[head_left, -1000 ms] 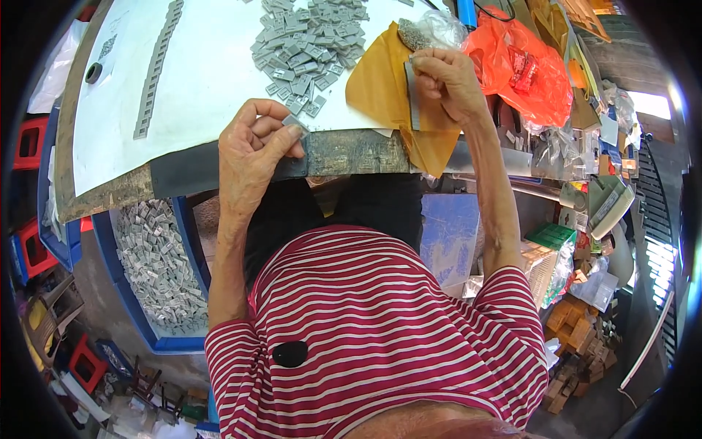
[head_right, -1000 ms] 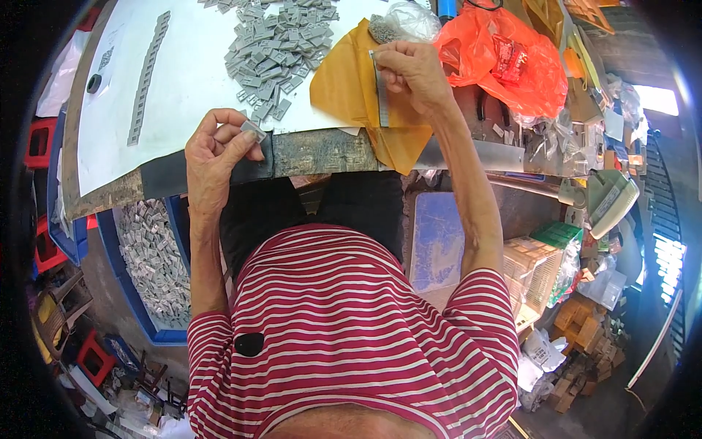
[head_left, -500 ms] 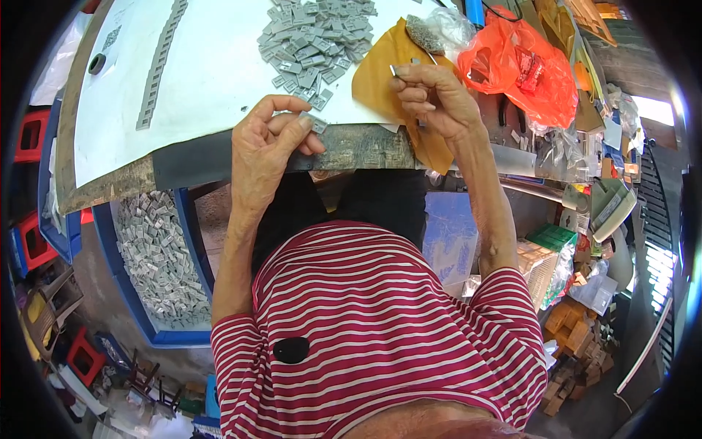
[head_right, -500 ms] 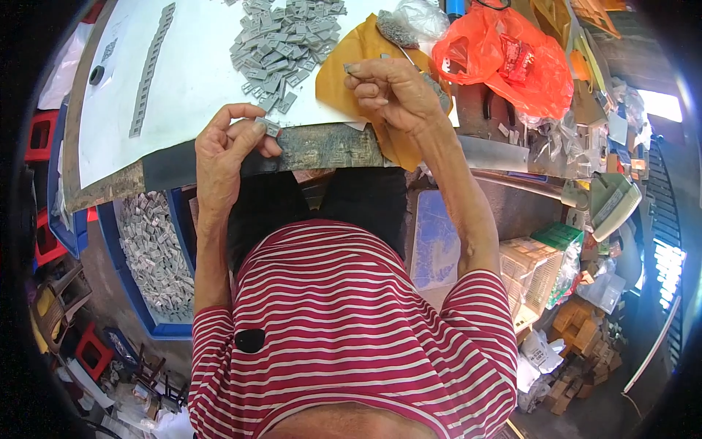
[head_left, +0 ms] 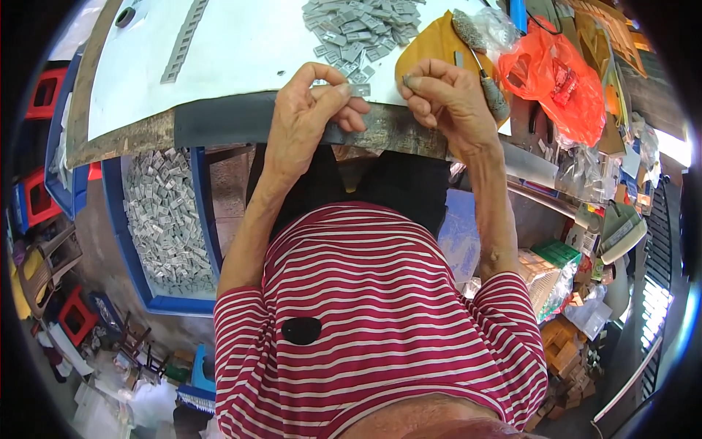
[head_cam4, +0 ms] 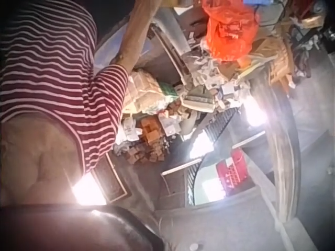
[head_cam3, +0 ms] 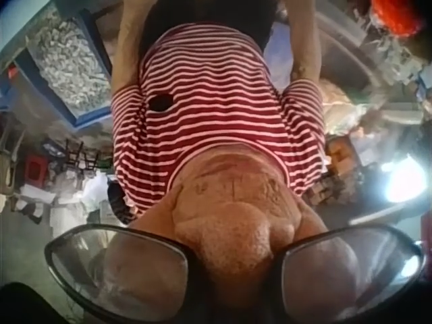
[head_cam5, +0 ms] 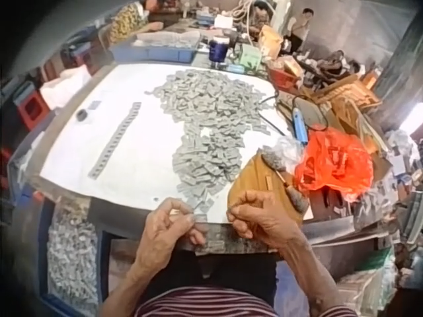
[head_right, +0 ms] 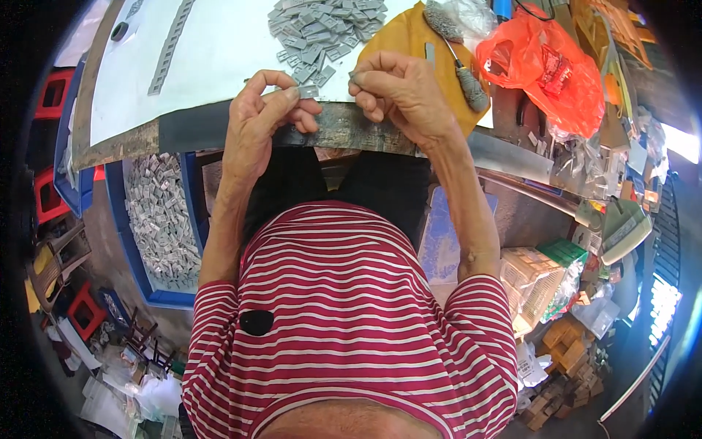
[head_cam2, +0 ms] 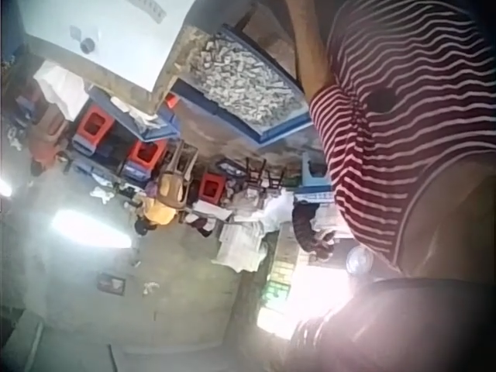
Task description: The recorder is assembling small hardware components by hand at a workbench.
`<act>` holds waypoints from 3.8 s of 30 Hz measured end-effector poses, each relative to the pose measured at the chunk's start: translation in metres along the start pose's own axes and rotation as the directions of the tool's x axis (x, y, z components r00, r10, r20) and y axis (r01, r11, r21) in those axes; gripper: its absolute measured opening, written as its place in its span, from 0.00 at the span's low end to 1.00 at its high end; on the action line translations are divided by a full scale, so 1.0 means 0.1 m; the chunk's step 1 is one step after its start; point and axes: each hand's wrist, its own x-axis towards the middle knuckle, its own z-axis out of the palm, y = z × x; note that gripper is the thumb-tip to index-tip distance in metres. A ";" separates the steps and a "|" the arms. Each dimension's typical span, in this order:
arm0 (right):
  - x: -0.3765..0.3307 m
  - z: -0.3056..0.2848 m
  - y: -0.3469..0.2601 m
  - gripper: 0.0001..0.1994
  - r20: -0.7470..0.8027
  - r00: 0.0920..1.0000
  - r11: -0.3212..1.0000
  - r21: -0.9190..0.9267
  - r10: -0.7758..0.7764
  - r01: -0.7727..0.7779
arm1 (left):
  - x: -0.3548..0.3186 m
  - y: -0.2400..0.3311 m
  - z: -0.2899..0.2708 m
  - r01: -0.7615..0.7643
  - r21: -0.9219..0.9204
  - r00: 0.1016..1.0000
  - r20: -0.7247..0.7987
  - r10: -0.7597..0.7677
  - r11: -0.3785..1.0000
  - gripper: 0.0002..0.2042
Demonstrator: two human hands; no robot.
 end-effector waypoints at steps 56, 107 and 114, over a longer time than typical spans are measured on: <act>-0.08 0.08 0.33 0.05 -0.033 0.997 0.967 -0.247 -0.075 0.065 | -0.10 -0.10 0.19 -0.028 0.245 0.998 -0.055 0.043 0.969 0.09; 0.15 0.25 0.16 0.11 0.003 0.993 0.974 -0.197 -0.116 0.114 | 0.15 0.37 -0.09 -0.253 0.701 0.967 0.193 0.164 0.666 0.09; 0.11 0.25 0.07 0.11 -0.065 0.984 0.978 -0.141 -0.164 0.154 | 0.59 0.48 -0.48 -0.211 0.750 0.963 0.050 0.264 0.627 0.08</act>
